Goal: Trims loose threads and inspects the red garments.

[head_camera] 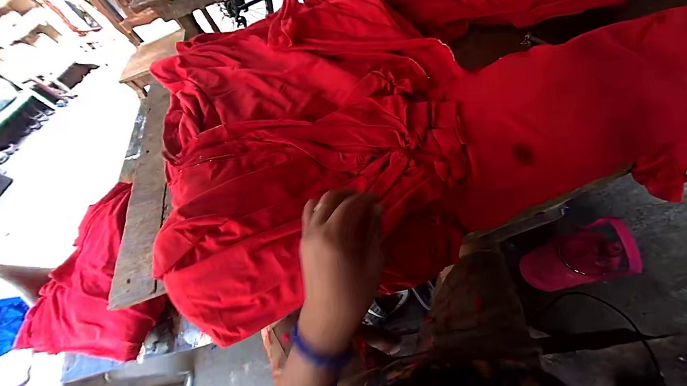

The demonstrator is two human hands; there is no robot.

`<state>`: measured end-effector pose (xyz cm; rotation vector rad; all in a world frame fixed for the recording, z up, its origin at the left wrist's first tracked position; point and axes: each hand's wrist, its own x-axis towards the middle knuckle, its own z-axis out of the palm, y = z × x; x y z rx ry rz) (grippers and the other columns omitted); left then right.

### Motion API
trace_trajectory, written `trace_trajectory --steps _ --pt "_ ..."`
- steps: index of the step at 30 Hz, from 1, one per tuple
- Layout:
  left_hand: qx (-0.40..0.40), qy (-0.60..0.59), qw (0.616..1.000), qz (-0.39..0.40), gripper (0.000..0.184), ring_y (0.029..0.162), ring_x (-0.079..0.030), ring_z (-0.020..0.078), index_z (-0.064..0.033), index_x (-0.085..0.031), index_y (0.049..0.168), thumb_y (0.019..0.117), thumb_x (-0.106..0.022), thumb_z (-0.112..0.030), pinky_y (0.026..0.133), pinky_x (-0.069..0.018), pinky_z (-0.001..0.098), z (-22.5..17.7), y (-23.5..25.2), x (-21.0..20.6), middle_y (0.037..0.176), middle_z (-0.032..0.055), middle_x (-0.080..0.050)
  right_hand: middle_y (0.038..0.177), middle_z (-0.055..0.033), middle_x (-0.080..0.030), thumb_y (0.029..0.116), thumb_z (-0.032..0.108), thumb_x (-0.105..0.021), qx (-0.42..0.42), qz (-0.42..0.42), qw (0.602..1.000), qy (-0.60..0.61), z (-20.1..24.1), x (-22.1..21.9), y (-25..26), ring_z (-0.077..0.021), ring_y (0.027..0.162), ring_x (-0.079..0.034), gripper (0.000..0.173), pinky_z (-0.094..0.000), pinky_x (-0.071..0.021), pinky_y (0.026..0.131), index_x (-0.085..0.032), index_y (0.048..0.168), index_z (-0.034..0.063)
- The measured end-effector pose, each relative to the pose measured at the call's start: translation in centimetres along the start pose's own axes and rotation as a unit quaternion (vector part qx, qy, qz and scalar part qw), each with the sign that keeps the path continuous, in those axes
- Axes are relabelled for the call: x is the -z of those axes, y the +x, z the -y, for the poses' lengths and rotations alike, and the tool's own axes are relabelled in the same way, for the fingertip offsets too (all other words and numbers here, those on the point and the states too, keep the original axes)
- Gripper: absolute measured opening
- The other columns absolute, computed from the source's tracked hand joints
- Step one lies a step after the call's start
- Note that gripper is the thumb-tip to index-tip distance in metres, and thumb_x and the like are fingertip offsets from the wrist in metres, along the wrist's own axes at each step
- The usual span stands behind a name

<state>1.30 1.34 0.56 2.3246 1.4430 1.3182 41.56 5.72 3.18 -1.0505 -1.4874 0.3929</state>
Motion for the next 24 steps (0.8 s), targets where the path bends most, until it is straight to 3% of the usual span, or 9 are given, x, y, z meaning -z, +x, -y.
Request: trace_trajectory --steps 2,4,6,8,10,14,16,20,24 --pt "0.043 0.059 0.994 0.078 0.029 0.118 -0.065 0.0338 -0.0012 -0.072 0.121 0.0981 -0.066 -0.018 0.104 -0.0485 0.0533 -1.1 2.9 -1.8 0.12 0.0166 -0.071 0.108 0.0132 -0.069 0.1063 0.023 -0.053 -0.044 0.032 0.997 0.048 3.2 -7.5 -4.8 0.0069 0.059 -0.05 0.022 -0.013 -0.0411 0.05 -0.062 0.126 0.0214" --pt "0.108 0.072 0.978 0.162 0.04 0.122 -0.061 0.0393 -0.0001 -0.065 0.132 0.099 -0.068 -0.022 0.099 -0.0509 0.0573 -1.8 4.8 -3.2 0.129 0.0213 -0.065 0.098 0.0156 -0.072 0.1047 0.021 -0.056 -0.066 0.042 0.99 0.117 4.1 -12.1 -8.6 0.0078 0.055 -0.049 0.018 -0.012 -0.0393 0.049 -0.067 0.118 0.023" --pt "0.11 0.046 0.976 0.181 0.022 0.103 -0.068 0.0332 -0.003 -0.073 0.114 0.098 -0.068 -0.017 0.082 -0.0583 0.0534 -1.6 5.3 -4.3 0.114 0.0173 -0.067 0.092 0.015 -0.072 0.1046 0.018 -0.056 -0.073 0.032 0.983 0.164 4.1 -14.3 -11.3 0.0072 0.056 -0.051 0.016 -0.0117 -0.0396 0.048 -0.068 0.115 0.0193" --pt "0.041 -0.042 0.991 0.124 0.011 0.089 -0.068 0.0242 -0.0036 -0.076 0.099 0.0961 -0.068 -0.011 0.074 -0.0596 0.0443 -0.9 4.9 -5.0 0.098 0.0119 -0.068 0.09 0.0143 -0.072 0.1045 0.016 -0.057 -0.084 0.013 0.979 0.185 3.8 -15.1 -13.1 0.0063 0.057 -0.053 0.015 -0.0112 -0.0408 0.048 -0.069 0.113 0.0187" --pt "-0.024 -0.177 0.982 0.053 0.009 0.085 -0.066 0.0195 0.0013 -0.074 0.097 0.0953 -0.066 -0.003 0.075 -0.0578 0.037 -1.0 4.4 -4.7 0.093 0.0115 -0.067 0.088 0.0145 -0.072 0.1038 0.014 -0.058 -0.105 -0.001 0.974 0.201 3.4 -15.2 -14.3 0.0062 0.057 -0.054 0.016 -0.0102 -0.0419 0.048 -0.07 0.112 0.0196" --pt "-0.079 -0.282 0.955 -0.041 0.009 0.083 -0.061 0.0148 0.0046 -0.071 0.096 0.0931 -0.062 0.003 0.072 -0.0548 0.0288 -3.2 4.3 -3.5 0.09 0.0103 -0.061 0.102 0.0112 -0.071 0.1067 0.017 -0.054 -0.131 -0.005 0.956 0.264 4.2 -14.1 -14.6 0.0046 0.054 -0.049 0.025 -0.0104 -0.0393 0.046 -0.055 0.131 0.0154" --pt "-0.1 -0.229 0.968 -0.022 0.009 0.084 -0.062 0.0177 0.0029 -0.073 0.096 0.0913 -0.066 0.002 0.072 -0.0559 0.0318 -3.4 4.5 -3.9 0.09 0.0108 -0.062 0.104 0.0081 -0.071 0.107 0.018 -0.054 -0.119 -0.027 0.946 0.301 5.0 -14.4 -14.3 0.0029 0.052 -0.05 0.028 -0.0111 -0.0403 0.044 -0.051 0.135 0.0125" --pt "-0.051 -0.025 0.989 0.139 0.011 0.101 -0.067 0.0278 -0.0056 -0.077 0.1 0.094 -0.067 -0.006 0.085 -0.0576 0.0433 -0.6 3.5 -6.9 0.099 0.0122 -0.069 0.096 0.0059 -0.069 0.1085 0.008 -0.041 -0.138 -0.13 0.941 0.28 5.8 -15.2 -14.0 0.0017 0.045 -0.045 0.022 -0.0112 -0.0372 0.04 -0.051 0.128 0.0086" --pt "-0.038 -0.132 0.986 0.098 0.018 0.102 -0.068 0.0252 0.001 -0.074 0.111 0.0975 -0.065 -0.006 0.091 -0.0577 0.04 0.6 3.2 -6.0 0.108 0.0161 -0.07 0.093 0.0068 -0.068 0.108 0.006 -0.041 -0.178 -0.159 0.94 0.243 5.3 -14.2 -15.2 0.0024 0.045 -0.043 0.022 -0.0111 -0.0363 0.039 -0.052 0.126 0.0073"
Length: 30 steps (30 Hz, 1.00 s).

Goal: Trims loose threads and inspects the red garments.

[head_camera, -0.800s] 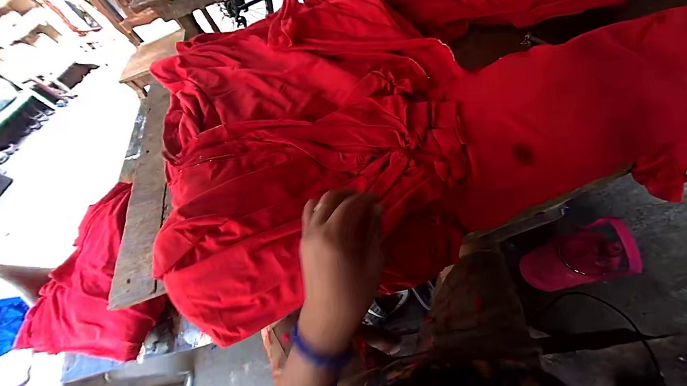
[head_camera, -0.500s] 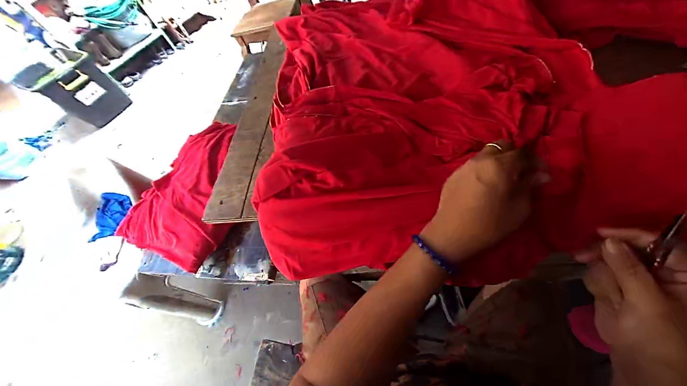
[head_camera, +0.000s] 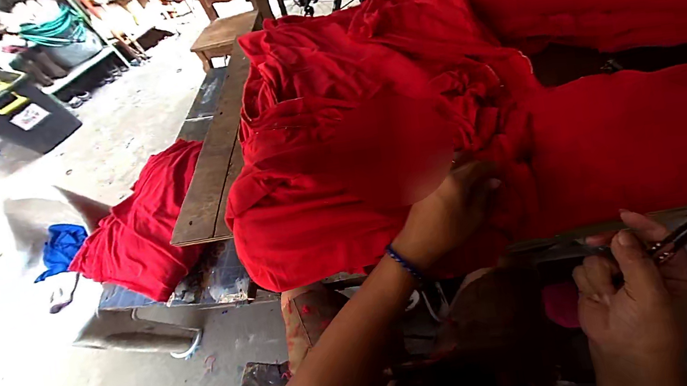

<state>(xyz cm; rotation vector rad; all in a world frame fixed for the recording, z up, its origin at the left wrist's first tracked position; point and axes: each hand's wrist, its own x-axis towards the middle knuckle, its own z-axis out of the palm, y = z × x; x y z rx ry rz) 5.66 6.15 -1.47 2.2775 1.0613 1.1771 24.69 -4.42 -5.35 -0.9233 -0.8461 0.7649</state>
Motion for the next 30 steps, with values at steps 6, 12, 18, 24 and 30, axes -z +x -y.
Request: trace_trajectory --steps 6,12,18,24,30 --pt "0.173 0.282 0.934 0.135 0.026 0.125 -0.056 0.039 -0.0109 -0.074 0.119 0.0924 -0.072 -0.014 0.091 -0.0529 0.0577 1.5 4.3 6.9 0.126 0.0157 -0.065 0.087 0.0086 -0.068 0.1075 0.007 -0.042 -0.049 -0.055 0.996 -0.048 -1.6 3.0 -1.4 0.0036 0.044 -0.043 0.02 -0.0109 -0.0366 0.04 -0.055 0.122 0.0073" --pt "0.152 0.274 0.937 0.153 0.024 0.108 -0.067 0.0411 0.0 -0.069 0.113 0.1049 -0.052 -0.015 0.09 -0.0509 0.065 4.3 8.2 9.3 0.112 0.0218 -0.069 0.085 0.0089 -0.068 0.1061 0.003 -0.042 -0.068 -0.073 0.995 -0.016 -2.4 2.9 -0.8 0.0039 0.044 -0.043 0.02 -0.0102 -0.0367 0.04 -0.055 0.121 0.0071" --pt "0.105 0.097 0.989 -0.036 0.033 0.083 -0.062 0.0172 0.0023 -0.059 0.112 0.1109 -0.035 -0.02 0.076 -0.0529 0.0377 3.0 13.7 12.0 0.093 0.0117 -0.061 0.085 0.0081 -0.069 0.1061 0.003 -0.043 -0.058 -0.078 0.995 0.005 -2.4 3.0 0.4 0.0039 0.044 -0.045 0.02 -0.0101 -0.0371 0.039 -0.056 0.12 0.0071" --pt "0.174 -0.294 0.926 -0.161 0.033 0.105 -0.066 0.0156 -0.0073 -0.053 0.132 0.1131 -0.032 -0.024 0.091 -0.0562 0.0353 3.3 14.4 12.9 0.111 0.0058 -0.065 0.084 0.0076 -0.069 0.1049 0.002 -0.043 -0.08 -0.083 0.993 0.01 -3.4 3.8 0.0 0.0037 0.044 -0.044 0.021 -0.0102 -0.0367 0.039 -0.059 0.117 0.007" --pt "0.121 -0.199 0.97 -0.074 0.016 0.099 -0.064 0.012 -0.0011 -0.06 0.107 0.1073 -0.046 -0.008 0.089 -0.0557 0.0338 6.0 14.3 11.5 0.107 0.006 -0.065 0.081 0.0087 -0.068 0.1057 0.004 -0.041 -0.104 -0.07 0.992 0.01 -3.2 2.8 0.1 0.0035 0.043 -0.043 0.021 -0.0106 -0.0361 0.039 -0.06 0.115 0.0094"
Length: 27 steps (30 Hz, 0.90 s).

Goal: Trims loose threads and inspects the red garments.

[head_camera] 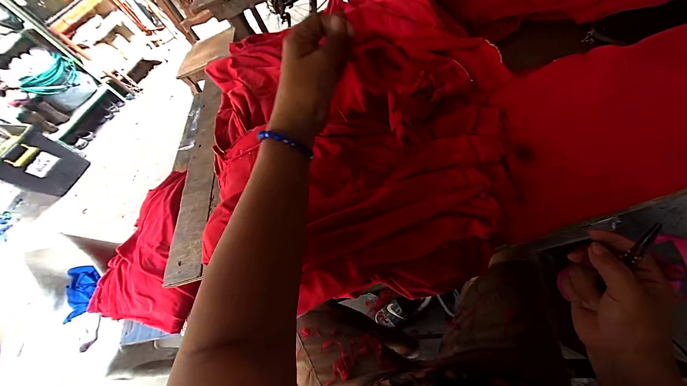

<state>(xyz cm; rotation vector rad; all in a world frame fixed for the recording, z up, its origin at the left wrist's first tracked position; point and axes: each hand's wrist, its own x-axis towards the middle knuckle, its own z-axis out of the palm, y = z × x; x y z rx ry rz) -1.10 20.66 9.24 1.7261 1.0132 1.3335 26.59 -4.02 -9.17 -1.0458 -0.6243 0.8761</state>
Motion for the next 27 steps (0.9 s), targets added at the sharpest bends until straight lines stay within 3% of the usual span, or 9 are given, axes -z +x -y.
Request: trace_trajectory --steps 4,6,8,11,14,16,19,24,27 --pt "0.043 0.255 0.953 0.159 0.044 0.136 -0.052 0.0256 0.0006 -0.045 0.148 0.1049 -0.049 -0.006 0.111 -0.0454 0.0424 1.7 -0.4 -1.2 0.152 0.019 -0.048 0.081 0.0076 -0.069 0.1058 0.003 -0.041 0.005 0.004 1.0 0.009 0.5 -1.3 -0.4 0.0038 0.043 -0.042 0.021 -0.0103 -0.0348 0.039 -0.06 0.114 0.008" --pt "0.023 0.394 0.904 0.163 0.046 0.131 -0.055 0.0392 0.0023 -0.053 0.141 0.0977 -0.065 -0.009 0.108 -0.0458 0.0542 1.4 -1.6 -2.3 0.146 0.0269 -0.051 0.083 0.0076 -0.069 0.105 0.003 -0.042 0.011 0.008 1.0 0.004 0.4 -1.1 -0.5 0.0041 0.044 -0.042 0.02 -0.0101 -0.0353 0.04 -0.059 0.114 0.0077" --pt "-0.002 0.453 0.882 0.131 0.035 0.106 -0.065 0.0377 0.0007 -0.059 0.126 0.0952 -0.07 -0.014 0.09 -0.0553 0.0527 0.1 -3.5 -3.9 0.13 0.0259 -0.053 0.082 0.0069 -0.069 0.1042 0.002 -0.044 0.008 -0.001 1.0 0.005 0.1 -0.7 -0.5 0.004 0.044 -0.042 0.02 -0.0103 -0.0349 0.04 -0.061 0.112 0.0075" --pt "-0.145 0.362 0.899 0.2 0.015 0.091 -0.069 0.0287 0.0039 -0.072 0.098 0.095 -0.068 -0.01 0.085 -0.0561 0.0447 0.4 -5.6 -6.1 0.099 0.0193 -0.07 0.08 0.0066 -0.069 0.1042 0.002 -0.043 -0.008 -0.011 1.0 0.007 -0.3 0.2 -0.4 0.0038 0.043 -0.042 0.02 -0.0102 -0.0341 0.039 -0.06 0.113 0.0074" --pt "-0.139 0.324 0.867 0.353 0.036 0.121 -0.065 0.03 -0.0005 -0.069 0.127 0.0958 -0.071 -0.017 0.107 -0.0487 0.0474 1.6 -5.7 -8.6 0.125 0.0173 -0.07 0.08 0.0066 -0.069 0.1039 0.002 -0.044 -0.007 -0.014 1.0 0.009 -0.2 0.1 -0.4 0.004 0.043 -0.042 0.02 -0.0099 -0.0337 0.039 -0.059 0.115 0.0071" --pt "-0.128 0.332 0.851 0.385 0.042 0.124 -0.062 0.033 -0.0024 -0.066 0.133 0.0949 -0.073 -0.018 0.108 -0.0455 0.0496 2.5 -5.4 -9.8 0.128 0.0178 -0.068 0.082 0.0064 -0.069 0.1037 0.002 -0.045 0.004 -0.01 1.0 0.013 0.0 -0.1 -0.8 0.0039 0.044 -0.042 0.02 -0.0101 -0.0341 0.039 -0.059 0.116 0.0074" --pt "-0.114 0.286 0.877 0.368 0.022 0.099 -0.069 0.0246 -0.0019 -0.073 0.11 0.0906 -0.076 -0.011 0.091 -0.0545 0.043 2.4 -4.7 -10.3 0.105 0.0137 -0.073 0.083 0.0063 -0.069 0.1034 0.001 -0.045 0.013 -0.009 1.0 0.012 0.4 0.0 -1.2 0.0041 0.044 -0.042 0.02 -0.0101 -0.0345 0.039 -0.058 0.117 0.0071" --pt "-0.052 0.164 0.943 0.284 0.017 0.094 -0.069 0.0143 0.0011 -0.059 0.113 0.0966 -0.062 0.0 0.081 -0.0576 0.0324 -1.8 -4.5 -6.7 0.118 0.0121 -0.069 0.083 0.0065 -0.069 0.104 0.002 -0.043 0.009 -0.009 1.0 0.004 0.4 1.1 -1.0 0.0035 0.044 -0.044 0.022 -0.0104 -0.0362 0.039 -0.057 0.12 0.0068" --pt "-0.049 -0.003 0.983 0.176 0.012 0.093 -0.069 0.0118 -0.0055 -0.052 0.105 0.0978 -0.056 0.004 0.08 -0.0606 0.0313 -4.4 -4.8 -3.5 0.108 0.005 -0.067 0.083 0.0067 -0.068 0.1045 0.002 -0.044 0.012 -0.001 1.0 0.001 0.4 0.7 -0.9 0.0033 0.044 -0.044 0.021 -0.0106 -0.0367 0.04 -0.058 0.119 0.0068"
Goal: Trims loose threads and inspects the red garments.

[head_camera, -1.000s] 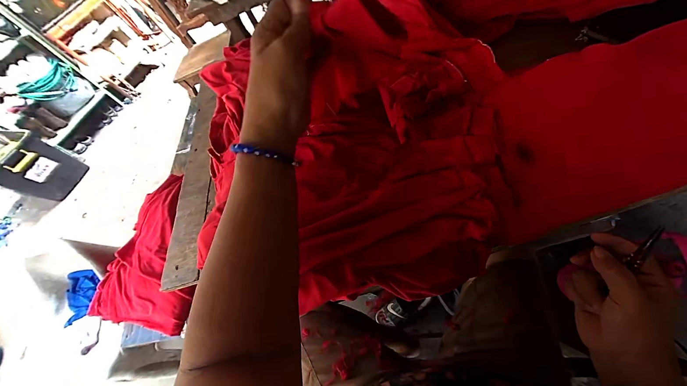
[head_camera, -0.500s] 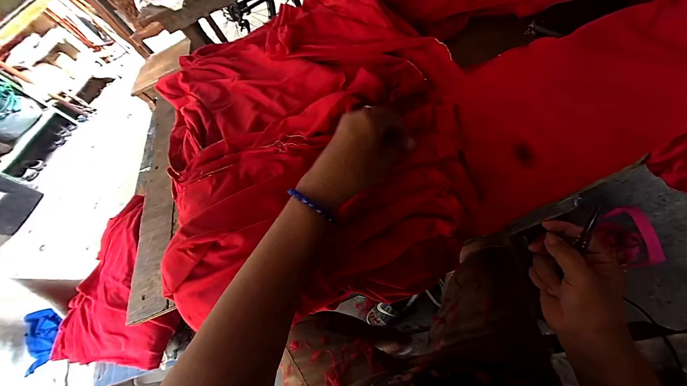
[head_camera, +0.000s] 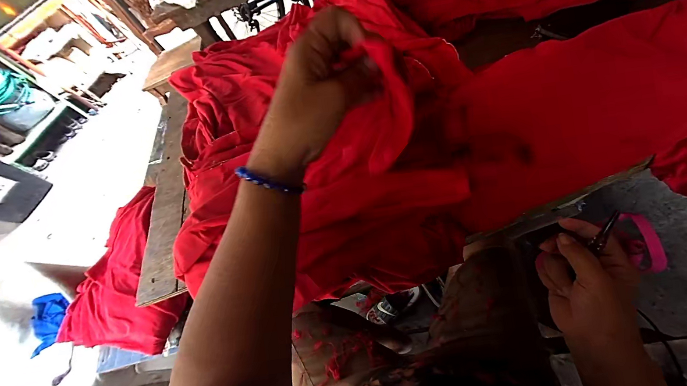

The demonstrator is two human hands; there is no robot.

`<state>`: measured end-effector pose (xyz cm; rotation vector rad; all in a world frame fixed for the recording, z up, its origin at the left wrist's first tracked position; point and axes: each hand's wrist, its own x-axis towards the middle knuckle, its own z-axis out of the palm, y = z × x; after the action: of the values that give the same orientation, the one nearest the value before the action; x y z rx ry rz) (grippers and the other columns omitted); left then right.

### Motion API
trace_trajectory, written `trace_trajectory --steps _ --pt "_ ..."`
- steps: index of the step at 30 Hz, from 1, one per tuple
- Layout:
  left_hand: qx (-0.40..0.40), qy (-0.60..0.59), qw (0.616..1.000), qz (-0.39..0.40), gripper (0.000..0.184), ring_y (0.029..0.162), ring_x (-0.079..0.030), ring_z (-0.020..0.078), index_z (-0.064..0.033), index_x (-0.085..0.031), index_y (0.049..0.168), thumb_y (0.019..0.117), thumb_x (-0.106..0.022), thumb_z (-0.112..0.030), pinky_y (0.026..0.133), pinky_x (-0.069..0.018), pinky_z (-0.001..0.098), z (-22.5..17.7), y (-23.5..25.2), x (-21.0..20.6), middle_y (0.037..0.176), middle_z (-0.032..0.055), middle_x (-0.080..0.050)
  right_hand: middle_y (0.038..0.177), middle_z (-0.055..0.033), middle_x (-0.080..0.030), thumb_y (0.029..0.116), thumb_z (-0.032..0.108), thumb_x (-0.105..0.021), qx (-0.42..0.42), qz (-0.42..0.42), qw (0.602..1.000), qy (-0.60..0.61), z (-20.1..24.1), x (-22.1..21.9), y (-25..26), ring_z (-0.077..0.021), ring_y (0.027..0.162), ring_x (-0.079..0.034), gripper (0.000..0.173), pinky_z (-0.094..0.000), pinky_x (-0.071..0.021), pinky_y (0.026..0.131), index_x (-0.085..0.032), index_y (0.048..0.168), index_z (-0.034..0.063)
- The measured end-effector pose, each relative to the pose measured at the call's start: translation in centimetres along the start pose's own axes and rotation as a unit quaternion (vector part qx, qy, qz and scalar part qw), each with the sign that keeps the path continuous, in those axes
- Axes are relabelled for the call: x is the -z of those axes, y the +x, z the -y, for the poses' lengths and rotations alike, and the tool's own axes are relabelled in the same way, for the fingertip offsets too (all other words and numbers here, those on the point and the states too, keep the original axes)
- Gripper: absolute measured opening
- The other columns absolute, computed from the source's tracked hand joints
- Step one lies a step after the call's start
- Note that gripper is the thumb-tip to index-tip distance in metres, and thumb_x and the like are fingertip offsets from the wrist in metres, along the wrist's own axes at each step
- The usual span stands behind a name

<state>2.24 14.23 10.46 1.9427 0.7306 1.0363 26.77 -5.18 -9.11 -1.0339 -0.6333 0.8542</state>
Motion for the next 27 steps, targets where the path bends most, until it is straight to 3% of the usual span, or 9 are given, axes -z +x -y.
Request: trace_trajectory --steps 4,8,10,12,13,16,20,23,27 --pt "-0.078 -0.123 0.982 -0.124 0.018 0.095 -0.071 0.0149 -0.0076 -0.057 0.106 0.0971 -0.054 0.008 0.09 -0.0617 0.0377 -2.4 -1.9 3.7 0.099 0.0019 -0.07 0.083 0.0065 -0.069 0.1048 0.002 -0.044 0.003 0.028 1.0 0.003 0.0 -1.3 -0.2 0.0034 0.045 -0.043 0.021 -0.0104 -0.0353 0.041 -0.06 0.117 0.0074" --pt "-0.153 -0.21 0.937 -0.232 0.023 0.081 -0.07 0.0156 -0.0076 -0.059 0.09 0.0973 -0.044 0.008 0.082 -0.0615 0.0371 -5.0 -5.6 6.4 0.083 0.0058 -0.069 0.084 0.0055 -0.069 0.1042 0.003 -0.045 0.012 0.051 0.999 0.0 -0.2 -2.1 -0.1 0.0032 0.045 -0.042 0.02 -0.0111 -0.0345 0.04 -0.06 0.116 0.0067" --pt "-0.194 -0.22 0.921 -0.255 0.025 0.086 -0.069 0.0141 -0.0095 -0.057 0.095 0.1004 -0.035 0.002 0.083 -0.0598 0.0351 -5.8 -9.2 6.9 0.087 0.0043 -0.067 0.085 0.0053 -0.069 0.1042 0.002 -0.045 0.017 0.056 0.998 -0.002 -0.1 -2.5 0.0 0.0032 0.045 -0.043 0.019 -0.0109 -0.0354 0.04 -0.06 0.116 0.0062" --pt "-0.223 -0.187 0.922 -0.255 0.019 0.105 -0.065 0.0153 -0.01 -0.062 0.106 0.0984 -0.045 -0.006 0.093 -0.0554 0.0332 -5.3 -14.2 6.3 0.107 0.0038 -0.068 0.085 0.006 -0.069 0.1047 0.002 -0.045 0.028 0.067 0.997 -0.011 0.2 -3.0 0.1 0.0029 0.045 -0.044 0.02 -0.0111 -0.0355 0.04 -0.06 0.116 0.0064" --pt "-0.218 -0.139 0.932 -0.256 0.014 0.117 -0.062 0.0152 -0.0135 -0.063 0.11 0.0993 -0.054 -0.013 0.1 -0.0522 0.0309 -4.7 -16.9 5.4 0.12 0.0014 -0.067 0.085 0.0065 -0.07 0.1046 0.003 -0.045 0.038 0.078 0.996 -0.015 0.5 -3.4 0.1 0.0029 0.046 -0.045 0.019 -0.0112 -0.036 0.04 -0.061 0.116 0.0067" --pt "-0.106 -0.067 0.931 -0.342 0.01 0.117 -0.062 0.0098 -0.0227 -0.067 0.108 0.0979 -0.066 -0.021 0.098 -0.0528 0.0272 -1.1 -22.7 0.9 0.122 -0.0066 -0.067 0.088 0.0081 -0.069 0.105 0.005 -0.047 0.07 0.145 0.987 -0.025 1.5 -5.6 -0.5 0.0027 0.049 -0.047 0.017 -0.0117 -0.0377 0.042 -0.06 0.115 0.0097" --pt "0.028 -0.195 0.868 -0.455 0.036 0.112 -0.068 0.0135 -0.013 -0.061 0.127 0.097 -0.052 0.006 0.09 -0.0595 0.0318 2.4 -26.7 -3.9 0.132 0.0035 -0.066 0.086 0.0095 -0.067 0.1026 0.006 -0.055 0.114 0.274 0.955 -0.022 2.4 -10.2 -2.2 0.0028 0.053 -0.048 0.018 -0.0128 -0.0402 0.046 -0.064 0.115 0.0158" --pt "0.086 -0.218 0.835 -0.497 0.04 0.099 -0.069 0.0109 -0.0112 -0.06 0.131 0.0986 -0.043 0.005 0.083 -0.0602 0.0309 2.1 -28.3 -5.3 0.118 0.0024 -0.068 0.09 0.0133 -0.067 0.1029 0.014 -0.059 0.153 0.374 0.914 -0.051 2.0 -13.3 -4.0 0.0039 0.058 -0.051 0.02 -0.013 -0.0433 0.05 -0.067 0.118 0.025" --pt "0.103 -0.268 0.836 -0.468 0.046 0.108 -0.068 0.0156 -0.0123 -0.051 0.14 0.101 -0.027 -0.013 0.087 -0.0583 0.0348 2.0 -30.0 -5.4 0.131 0.0052 -0.066 0.091 0.0123 -0.064 0.1026 0.011 -0.059 0.17 0.446 0.877 -0.06 0.5 -16.1 -6.5 0.005 0.062 -0.052 0.019 -0.0124 -0.0455 0.053 -0.066 0.118 0.0192"
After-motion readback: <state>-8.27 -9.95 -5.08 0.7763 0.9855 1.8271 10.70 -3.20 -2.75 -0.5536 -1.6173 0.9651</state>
